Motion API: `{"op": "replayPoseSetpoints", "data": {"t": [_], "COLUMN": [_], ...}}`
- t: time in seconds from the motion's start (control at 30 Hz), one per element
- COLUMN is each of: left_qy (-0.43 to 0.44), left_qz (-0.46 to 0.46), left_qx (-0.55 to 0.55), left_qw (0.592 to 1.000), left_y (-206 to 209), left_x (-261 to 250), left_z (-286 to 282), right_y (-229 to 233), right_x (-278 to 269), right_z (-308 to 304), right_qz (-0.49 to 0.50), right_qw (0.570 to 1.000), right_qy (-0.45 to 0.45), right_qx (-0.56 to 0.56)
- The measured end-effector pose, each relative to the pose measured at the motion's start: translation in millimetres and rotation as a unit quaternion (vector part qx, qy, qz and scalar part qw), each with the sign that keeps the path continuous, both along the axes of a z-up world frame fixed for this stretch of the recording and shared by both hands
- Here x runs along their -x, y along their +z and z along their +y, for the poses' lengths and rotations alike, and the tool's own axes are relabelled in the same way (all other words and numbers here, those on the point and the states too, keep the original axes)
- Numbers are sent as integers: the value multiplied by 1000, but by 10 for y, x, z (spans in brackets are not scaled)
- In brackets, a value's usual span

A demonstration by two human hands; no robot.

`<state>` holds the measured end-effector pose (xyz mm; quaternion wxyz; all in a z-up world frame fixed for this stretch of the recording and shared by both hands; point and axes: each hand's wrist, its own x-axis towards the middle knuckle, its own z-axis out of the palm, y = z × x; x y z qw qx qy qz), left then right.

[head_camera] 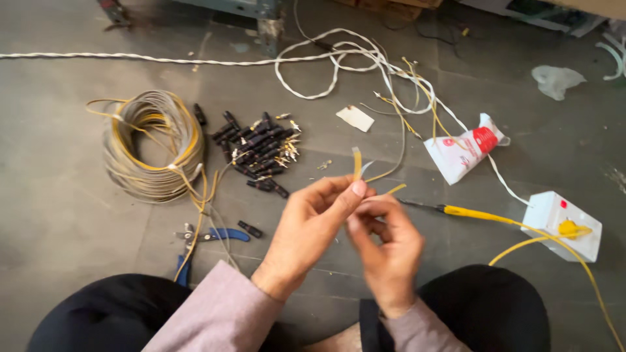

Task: The person sits on the floor and uses a soldering iron to attach small metal connectors to the ends of thin wires. They also use wire cutters to strip insulation and prepare the wire ends before soldering.

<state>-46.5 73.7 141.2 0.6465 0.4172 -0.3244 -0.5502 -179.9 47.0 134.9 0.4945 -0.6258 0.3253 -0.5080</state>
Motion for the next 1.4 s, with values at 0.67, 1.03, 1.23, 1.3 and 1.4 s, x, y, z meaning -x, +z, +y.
{"op": "replayPoseSetpoints", "data": {"t": [0.67,1.03,1.23,1.3,1.4], "left_qy": [-140,-183,-203,-203,-189], "left_qz": [-161,-179,-164,-172,-182], "left_qx": [-65,-11,-8,-14,-16], "left_qw": [975,967,965,964,965], "left_y": [668,288,227,224,235], "left_x": [-743,-772,-733,-704,-660], "left_z": [-448,-505,-499,-493,-476], "right_y": [613,322,313,307,281], "right_x": [155,157,131,116,97], "right_z": [-670,-723,-713,-706,-668], "right_qz": [188,223,229,226,220], "right_qw": [868,842,823,823,848], "right_qy": [-71,-44,-25,-19,-10], "right_qx": [455,489,519,520,482]}}
